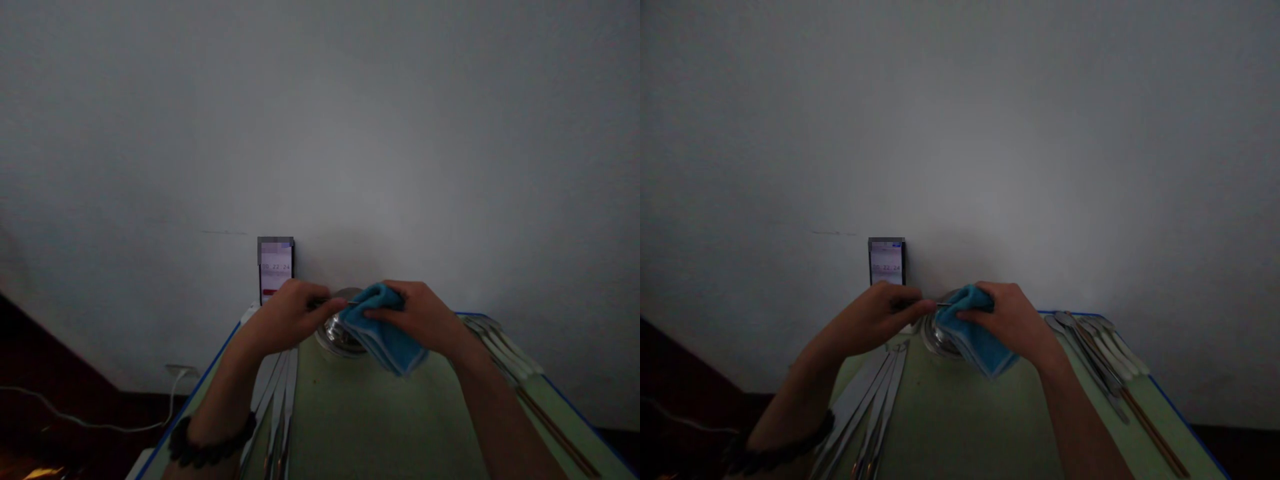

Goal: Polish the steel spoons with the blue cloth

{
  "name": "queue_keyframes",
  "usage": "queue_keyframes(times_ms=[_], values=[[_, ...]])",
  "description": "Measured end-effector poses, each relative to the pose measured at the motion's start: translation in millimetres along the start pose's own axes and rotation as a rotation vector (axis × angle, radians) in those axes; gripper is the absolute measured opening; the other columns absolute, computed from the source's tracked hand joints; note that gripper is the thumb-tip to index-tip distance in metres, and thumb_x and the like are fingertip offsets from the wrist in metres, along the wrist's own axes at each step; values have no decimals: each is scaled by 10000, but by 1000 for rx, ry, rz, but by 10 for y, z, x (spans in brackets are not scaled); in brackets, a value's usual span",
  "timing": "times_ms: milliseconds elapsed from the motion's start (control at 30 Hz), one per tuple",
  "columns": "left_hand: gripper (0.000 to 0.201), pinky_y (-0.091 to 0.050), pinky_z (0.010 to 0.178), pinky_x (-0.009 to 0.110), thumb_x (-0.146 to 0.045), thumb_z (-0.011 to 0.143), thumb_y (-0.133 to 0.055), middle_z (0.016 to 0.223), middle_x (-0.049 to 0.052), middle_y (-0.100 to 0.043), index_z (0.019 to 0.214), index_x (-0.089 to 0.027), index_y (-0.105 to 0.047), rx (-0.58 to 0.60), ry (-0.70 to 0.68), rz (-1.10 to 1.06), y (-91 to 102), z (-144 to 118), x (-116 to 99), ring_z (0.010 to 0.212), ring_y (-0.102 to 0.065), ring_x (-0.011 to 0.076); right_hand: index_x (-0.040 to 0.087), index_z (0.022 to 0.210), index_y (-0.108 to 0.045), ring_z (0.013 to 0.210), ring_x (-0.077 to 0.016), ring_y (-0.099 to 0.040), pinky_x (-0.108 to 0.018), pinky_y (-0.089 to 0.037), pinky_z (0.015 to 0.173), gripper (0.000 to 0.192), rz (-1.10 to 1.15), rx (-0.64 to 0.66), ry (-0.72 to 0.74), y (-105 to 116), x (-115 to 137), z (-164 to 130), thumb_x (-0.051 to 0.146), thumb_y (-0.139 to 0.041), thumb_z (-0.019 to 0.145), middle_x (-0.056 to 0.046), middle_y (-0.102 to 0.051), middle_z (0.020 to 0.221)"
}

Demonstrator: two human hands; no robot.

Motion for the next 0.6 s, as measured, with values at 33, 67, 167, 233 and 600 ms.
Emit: queue_keyframes(times_ms=[33,67,167,233,600], values=[[436,-204,433,199,-445,842,-380,466,-50,-356,560,-130,-487,-9,5,-6,4,4,9,450,-344,59,192,712,-619,603,-127,-535,-238,-373,553,240,-13,-44,-19,53,-33,-1,431,-608,690,21,-612,645],[439,-204,435,202,-446,843,-377,469,-50,-349,554,-131,-477,-24,10,-12,12,9,20,451,-339,60,191,702,-618,595,-129,-531,-239,-371,546,273,-15,-92,-37,108,-69,-4,462,-607,679,20,-607,633],[446,-204,440,207,-447,849,-360,475,-55,-316,541,-136,-446,-92,18,-52,37,30,43,450,-324,59,181,703,-613,578,-132,-524,-237,-376,525,338,85,-229,-102,217,-182,-16,515,-567,691,14,-598,616],[449,-204,440,206,-450,854,-345,483,-58,-300,543,-138,-433,-129,19,-94,38,46,39,451,-315,59,168,673,-588,569,-132,-520,-234,-378,514,370,186,-327,-144,232,-232,-28,527,-517,725,11,-580,598],[453,-195,429,196,-441,849,-359,482,-56,-296,532,-135,-465,-57,20,-34,76,-13,-5,447,-310,58,173,858,-568,721,-159,-565,-258,-427,631,259,183,34,-38,-17,-80,-19,412,-496,789,-26,-629,800]])
Point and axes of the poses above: each hand's wrist, its own z-axis towards the middle knuckle, its own y-axis out of the back of the hand, x = y × z, the point moved 10 cm from there along z, towards the middle knuckle
